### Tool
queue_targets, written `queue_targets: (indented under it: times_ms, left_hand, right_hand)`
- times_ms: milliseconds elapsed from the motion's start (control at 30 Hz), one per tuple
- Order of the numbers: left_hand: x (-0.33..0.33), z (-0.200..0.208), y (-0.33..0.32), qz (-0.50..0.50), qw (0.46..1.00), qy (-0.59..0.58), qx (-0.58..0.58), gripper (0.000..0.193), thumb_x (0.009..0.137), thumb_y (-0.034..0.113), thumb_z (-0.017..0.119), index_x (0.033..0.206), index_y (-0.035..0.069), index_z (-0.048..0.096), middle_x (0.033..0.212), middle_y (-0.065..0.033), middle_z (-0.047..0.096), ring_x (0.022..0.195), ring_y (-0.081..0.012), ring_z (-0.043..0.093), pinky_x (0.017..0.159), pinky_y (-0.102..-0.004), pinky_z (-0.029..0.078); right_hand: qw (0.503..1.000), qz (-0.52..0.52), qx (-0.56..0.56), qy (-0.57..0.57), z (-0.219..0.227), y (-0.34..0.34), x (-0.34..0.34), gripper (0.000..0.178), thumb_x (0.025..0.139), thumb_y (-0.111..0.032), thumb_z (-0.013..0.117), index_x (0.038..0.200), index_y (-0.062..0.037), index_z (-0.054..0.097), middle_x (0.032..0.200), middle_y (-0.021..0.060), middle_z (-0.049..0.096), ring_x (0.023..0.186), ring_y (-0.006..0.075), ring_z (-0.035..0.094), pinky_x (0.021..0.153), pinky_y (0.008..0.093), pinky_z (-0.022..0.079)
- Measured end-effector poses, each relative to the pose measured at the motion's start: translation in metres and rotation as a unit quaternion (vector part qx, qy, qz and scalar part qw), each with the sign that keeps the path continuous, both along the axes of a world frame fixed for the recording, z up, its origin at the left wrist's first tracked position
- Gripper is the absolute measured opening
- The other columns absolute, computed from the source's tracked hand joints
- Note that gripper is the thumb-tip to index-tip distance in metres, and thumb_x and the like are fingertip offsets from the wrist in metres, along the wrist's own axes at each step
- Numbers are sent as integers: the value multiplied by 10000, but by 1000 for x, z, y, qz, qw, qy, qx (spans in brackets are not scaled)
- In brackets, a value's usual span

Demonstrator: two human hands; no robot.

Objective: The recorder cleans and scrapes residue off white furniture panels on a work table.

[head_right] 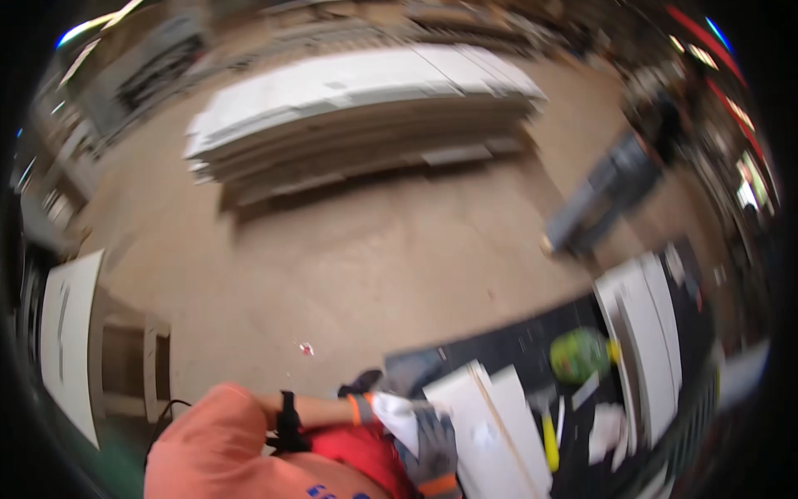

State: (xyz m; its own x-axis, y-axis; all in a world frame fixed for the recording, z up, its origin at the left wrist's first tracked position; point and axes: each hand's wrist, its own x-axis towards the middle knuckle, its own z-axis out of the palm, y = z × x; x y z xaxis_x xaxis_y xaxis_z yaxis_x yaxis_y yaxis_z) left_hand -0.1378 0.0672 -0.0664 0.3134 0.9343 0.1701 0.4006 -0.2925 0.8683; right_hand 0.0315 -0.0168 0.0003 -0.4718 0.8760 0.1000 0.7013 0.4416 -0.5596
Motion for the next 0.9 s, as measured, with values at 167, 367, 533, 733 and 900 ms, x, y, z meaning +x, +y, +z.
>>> queue_targets:
  times_ms: [167,367,533,733,900]
  left_hand:
    - [-27,-8,22,-34,994,56,84,713,762,353,743,1342,9,512,1350,-212,533,1274,-381,487,1096,-441,355]
    - [-44,17,43,19,974,-164,-156,514,946,101,586,1419,-6,417,1425,-130,498,1329,-217,463,1112,-348,355]
    - [4,45,49,-53,990,-115,-63,413,922,138,584,1312,8,539,1323,-180,578,1250,-286,540,1066,-357,397]
    - [73,36,55,-179,958,172,143,428,921,356,550,1284,129,564,1372,-165,494,1316,-360,406,1055,-518,325]
    - [75,31,60,-194,964,145,111,395,914,373,560,1251,168,583,1309,-111,533,1268,-329,442,1039,-504,315]
  right_hand:
    - [989,-115,-97,-3,31,-49,39,593,846,-359,631,1293,18,535,1307,204,564,1241,370,498,1063,469,365]
    - [778,-468,-330,259,55,-124,93,405,901,-250,617,1207,13,586,976,186,685,877,353,667,753,416,520]
    - [937,-327,-59,105,33,-64,52,558,841,-320,675,1303,-62,498,1313,226,524,1178,381,544,916,450,480]
    - [981,-172,22,-86,-6,-60,46,739,838,-387,616,1451,-48,378,1481,199,392,1394,376,326,1153,501,244]
    - [822,-569,-3,-14,-26,-157,160,743,812,-235,698,1428,9,360,1343,298,469,1248,462,430,1080,490,344]
